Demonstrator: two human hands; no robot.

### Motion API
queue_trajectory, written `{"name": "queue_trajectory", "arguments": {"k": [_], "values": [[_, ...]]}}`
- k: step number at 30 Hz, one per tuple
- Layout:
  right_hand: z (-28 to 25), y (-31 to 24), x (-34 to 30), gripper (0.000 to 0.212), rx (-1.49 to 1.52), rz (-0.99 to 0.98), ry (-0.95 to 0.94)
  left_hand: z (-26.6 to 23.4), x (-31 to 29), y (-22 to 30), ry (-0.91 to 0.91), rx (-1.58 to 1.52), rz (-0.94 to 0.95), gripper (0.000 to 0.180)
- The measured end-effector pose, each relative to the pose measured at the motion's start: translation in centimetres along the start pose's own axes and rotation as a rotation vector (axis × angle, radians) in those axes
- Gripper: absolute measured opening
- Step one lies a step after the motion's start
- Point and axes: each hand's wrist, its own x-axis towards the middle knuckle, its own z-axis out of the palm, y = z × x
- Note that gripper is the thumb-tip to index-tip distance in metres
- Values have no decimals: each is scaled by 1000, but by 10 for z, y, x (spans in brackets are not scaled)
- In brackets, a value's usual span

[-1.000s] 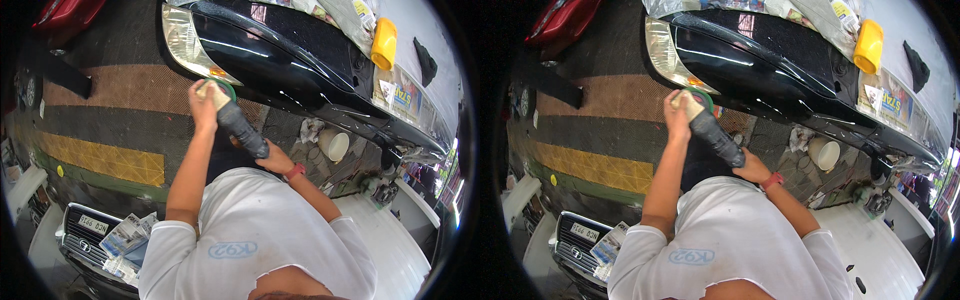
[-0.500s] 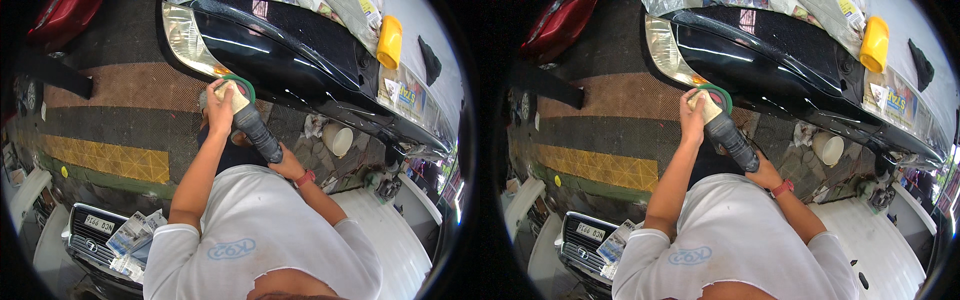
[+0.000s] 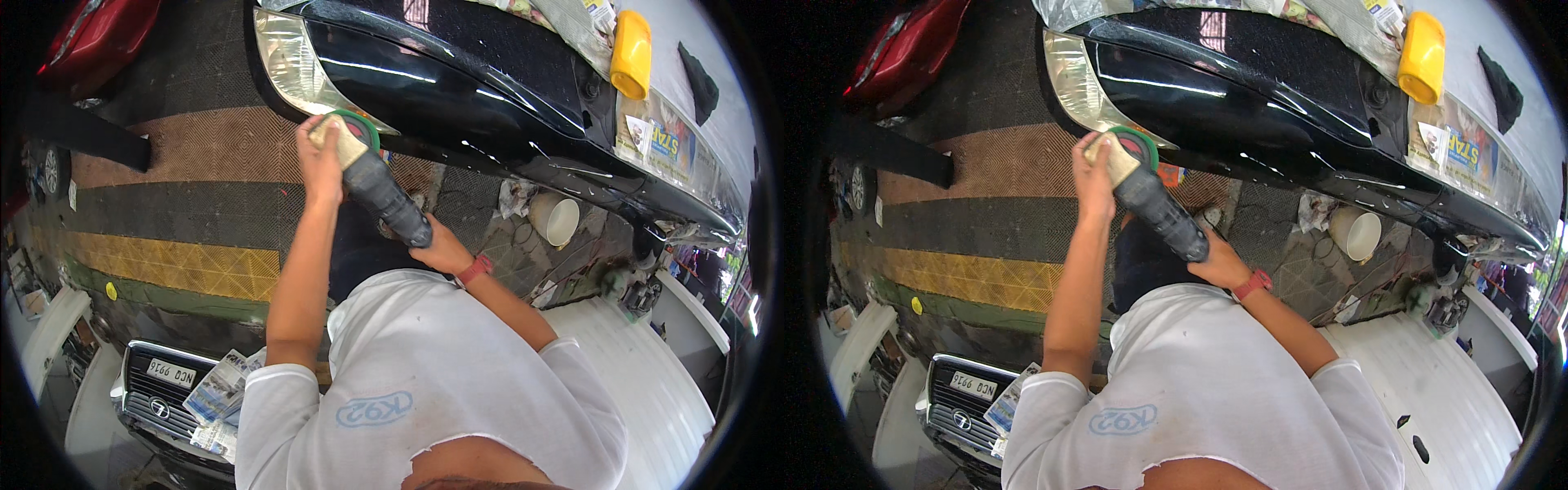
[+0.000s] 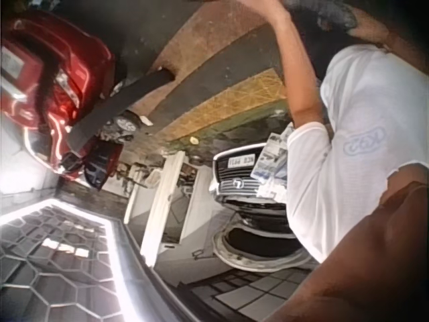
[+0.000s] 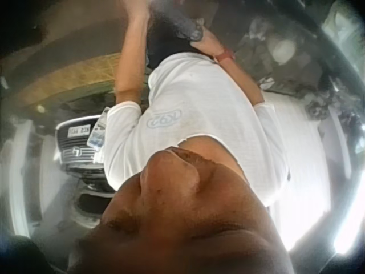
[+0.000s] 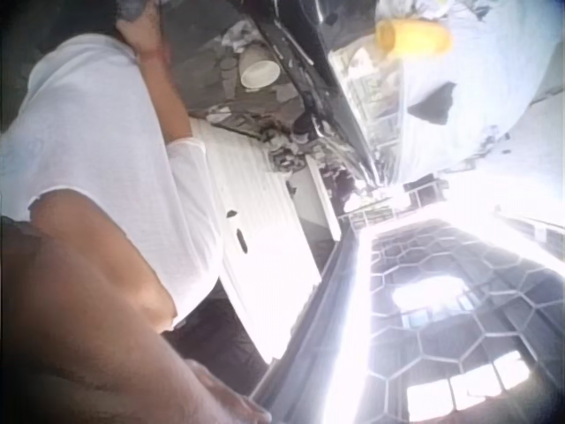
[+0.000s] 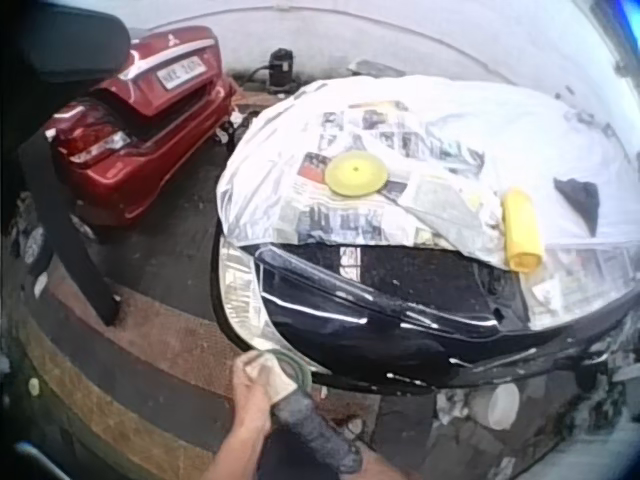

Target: The person uses a rotary polisher with a green pad to polish the front bumper of a black car. They move the tool in circular motions across the surface, briefly pause to spray a liquid from a yellow bottle, and then continue polishing the same area.

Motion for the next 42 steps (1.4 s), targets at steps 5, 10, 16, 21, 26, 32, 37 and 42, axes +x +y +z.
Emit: {"name": "queue_trajectory", "arguments": {"k": [5,10,16,21,26,32,37,42], "values": [[-17,26,-58,74,-86,59,138,24,-45,-30,-80,32,-50,37],[-32,11,-76,69,-126,33,202,-4,-55,-50,-169,-20,115,39],[-39,-2,-55,65,-78,-38,380,-37,40,-102,141,524,232,59],[-75,22,-80,61,-40,-33,475,11,64,-112,364,567,22,75],[-92,50,-125,65,99,58,489,45,42,-120,418,343,-33,80],[-82,52,-134,65,122,155,447,52,21,-144,420,469,94,82],[-67,26,-105,63,54,28,428,51,15,-143,418,480,144,91],[-67,9,-89,64,59,19,396,33,18,-125,382,631,320,101]]}}
